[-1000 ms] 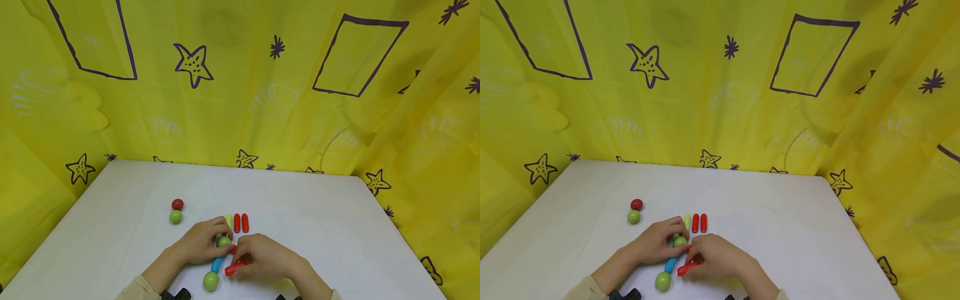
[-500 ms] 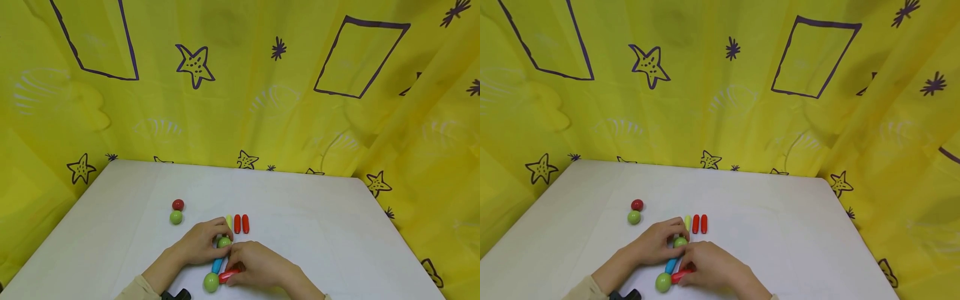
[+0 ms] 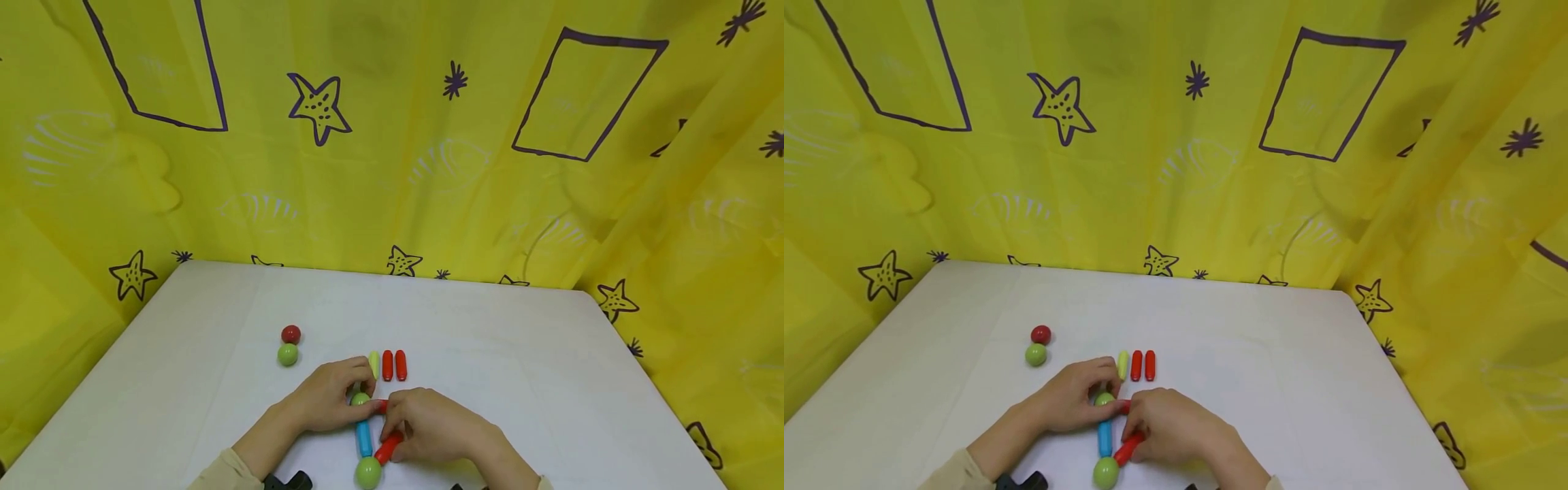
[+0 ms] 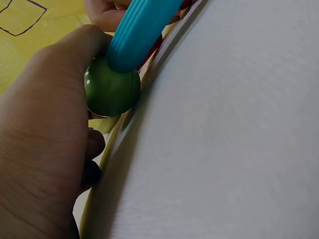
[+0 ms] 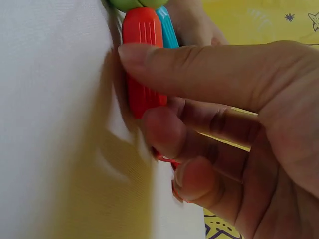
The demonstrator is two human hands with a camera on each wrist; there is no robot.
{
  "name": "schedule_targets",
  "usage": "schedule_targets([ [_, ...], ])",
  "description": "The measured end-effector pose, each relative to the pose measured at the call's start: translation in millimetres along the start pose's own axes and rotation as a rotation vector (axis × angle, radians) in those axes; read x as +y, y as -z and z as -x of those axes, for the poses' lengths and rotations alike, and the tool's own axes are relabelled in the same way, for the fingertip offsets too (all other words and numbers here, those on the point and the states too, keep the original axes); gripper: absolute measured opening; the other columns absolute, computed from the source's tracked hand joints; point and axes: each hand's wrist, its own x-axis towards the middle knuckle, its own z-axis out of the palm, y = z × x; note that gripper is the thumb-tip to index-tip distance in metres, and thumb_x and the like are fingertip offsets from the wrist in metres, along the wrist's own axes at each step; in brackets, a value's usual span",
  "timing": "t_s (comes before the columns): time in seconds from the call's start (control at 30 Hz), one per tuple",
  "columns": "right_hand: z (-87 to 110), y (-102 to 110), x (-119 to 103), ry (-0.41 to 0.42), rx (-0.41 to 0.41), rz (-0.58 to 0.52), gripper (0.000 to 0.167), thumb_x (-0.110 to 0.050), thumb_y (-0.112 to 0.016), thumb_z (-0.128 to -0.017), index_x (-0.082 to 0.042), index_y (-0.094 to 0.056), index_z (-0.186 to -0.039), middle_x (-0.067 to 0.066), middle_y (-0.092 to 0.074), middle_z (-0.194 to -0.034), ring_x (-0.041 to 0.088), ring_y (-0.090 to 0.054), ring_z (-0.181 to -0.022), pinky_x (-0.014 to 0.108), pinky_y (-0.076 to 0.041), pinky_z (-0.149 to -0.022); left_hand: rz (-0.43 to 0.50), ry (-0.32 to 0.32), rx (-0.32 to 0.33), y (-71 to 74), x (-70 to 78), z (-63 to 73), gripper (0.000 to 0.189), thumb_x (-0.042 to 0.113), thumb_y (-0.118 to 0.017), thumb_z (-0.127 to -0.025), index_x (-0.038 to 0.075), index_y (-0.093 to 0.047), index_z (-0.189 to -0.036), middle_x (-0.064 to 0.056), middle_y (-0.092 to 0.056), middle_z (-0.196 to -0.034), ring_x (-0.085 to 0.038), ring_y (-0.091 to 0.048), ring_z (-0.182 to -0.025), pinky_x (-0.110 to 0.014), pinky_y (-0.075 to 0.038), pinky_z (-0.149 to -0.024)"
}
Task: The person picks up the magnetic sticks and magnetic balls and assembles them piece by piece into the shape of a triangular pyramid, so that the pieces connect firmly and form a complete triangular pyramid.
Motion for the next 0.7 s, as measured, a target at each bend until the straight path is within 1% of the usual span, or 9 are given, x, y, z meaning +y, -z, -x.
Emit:
schedule_targets([
  [0.17, 4.0, 6, 3, -0.036, -0.009, -0.021, 0.021, -0.016, -0.085, -0.084, -0.026, -0.081, -0.102, -0.020, -0.062, -0.095, -0.006, -0.052, -0.073, 0.014, -0.046, -0.070, 0.004, 0.020, -0.014, 1.3, 1.5, -0.4, 0.029, 0.042, -0.078, -0.091, 0.031, -0.054, -0.079, 0.020, -0.047, -0.074, 0.005, -0.044, -0.067, -0.012, -0.034, -0.060],
  [0.23, 6.6, 8, 3, -0.067, 0.007, -0.047, 0.021, -0.018, -0.085, -0.083, -0.025, -0.078, -0.101, -0.019, -0.062, -0.096, -0.005, -0.053, -0.071, 0.015, -0.047, -0.069, 0.003, 0.026, -0.018, 1.7, 2.6, -0.3, 0.031, 0.040, -0.079, -0.090, 0.030, -0.053, -0.077, 0.020, -0.046, -0.071, 0.006, -0.044, -0.066, -0.012, -0.033, -0.059],
  [0.3, 8.5, 9, 2, -0.106, 0.037, -0.081, 0.021, -0.028, -0.088, -0.082, -0.025, -0.072, -0.096, -0.016, -0.060, -0.091, -0.003, -0.051, -0.070, 0.016, -0.045, -0.066, -0.005, 0.023, -0.021, 2.0, 3.9, -0.4, 0.032, 0.037, -0.080, -0.089, 0.029, -0.052, -0.076, 0.020, -0.045, -0.069, 0.006, -0.044, -0.065, -0.012, -0.033, -0.059],
  [0.37, 9.7, 8, 0, -0.151, 0.054, -0.130, 0.032, -0.041, -0.089, -0.079, -0.025, -0.064, -0.089, -0.014, -0.055, -0.080, 0.000, -0.049, -0.066, 0.018, -0.041, -0.061, -0.014, 0.019, -0.022, 2.5, 5.0, -0.5, 0.032, 0.035, -0.080, -0.089, 0.028, -0.051, -0.074, 0.019, -0.044, -0.068, 0.005, -0.043, -0.065, -0.012, -0.032, -0.058],
  [0.43, 9.3, 5, -3, -0.183, 0.051, -0.152, 0.046, -0.055, -0.089, -0.075, -0.024, -0.056, -0.081, -0.012, -0.049, -0.069, 0.002, -0.046, -0.061, 0.019, -0.036, -0.057, -0.025, 0.022, -0.028, 3.0, 5.9, -0.5, 0.032, 0.032, -0.079, -0.088, 0.028, -0.050, -0.074, 0.019, -0.043, -0.067, 0.005, -0.042, -0.064, -0.012, -0.031, -0.058],
  [0.47, 8.9, 3, -4, -0.197, 0.040, -0.159, 0.050, -0.060, -0.088, -0.073, -0.024, -0.054, -0.078, -0.012, -0.046, -0.065, 0.003, -0.044, -0.059, 0.020, -0.033, -0.055, -0.028, 0.026, -0.035, 3.4, 6.4, -0.4, 0.033, 0.031, -0.078, -0.088, 0.028, -0.049, -0.073, 0.019, -0.041, -0.066, 0.005, -0.041, -0.063, -0.012, -0.030, -0.058],
  [0.57, 7.9, -1, -8, -0.230, -0.003, -0.149, 0.051, -0.063, -0.085, -0.074, -0.024, -0.052, -0.071, -0.013, -0.042, -0.058, 0.005, -0.043, -0.053, 0.022, -0.029, -0.051, -0.028, 0.037, -0.054, 3.7, 7.4, -0.1, 0.031, 0.029, -0.077, -0.088, 0.028, -0.049, -0.074, 0.020, -0.040, -0.065, 0.005, -0.040, -0.062, -0.012, -0.029, -0.057],
  [0.7, 9.4, -1, -8, -0.253, -0.019, -0.121, 0.049, -0.061, -0.085, -0.075, -0.025, -0.053, -0.067, -0.014, -0.044, -0.056, 0.004, -0.044, -0.053, 0.023, -0.029, -0.050, -0.027, 0.044, -0.066, 2.4, 8.1, 0.1, 0.028, 0.028, -0.075, -0.088, 0.029, -0.051, -0.076, 0.021, -0.039, -0.065, 0.006, -0.039, -0.061, -0.013, -0.028, -0.056],
])
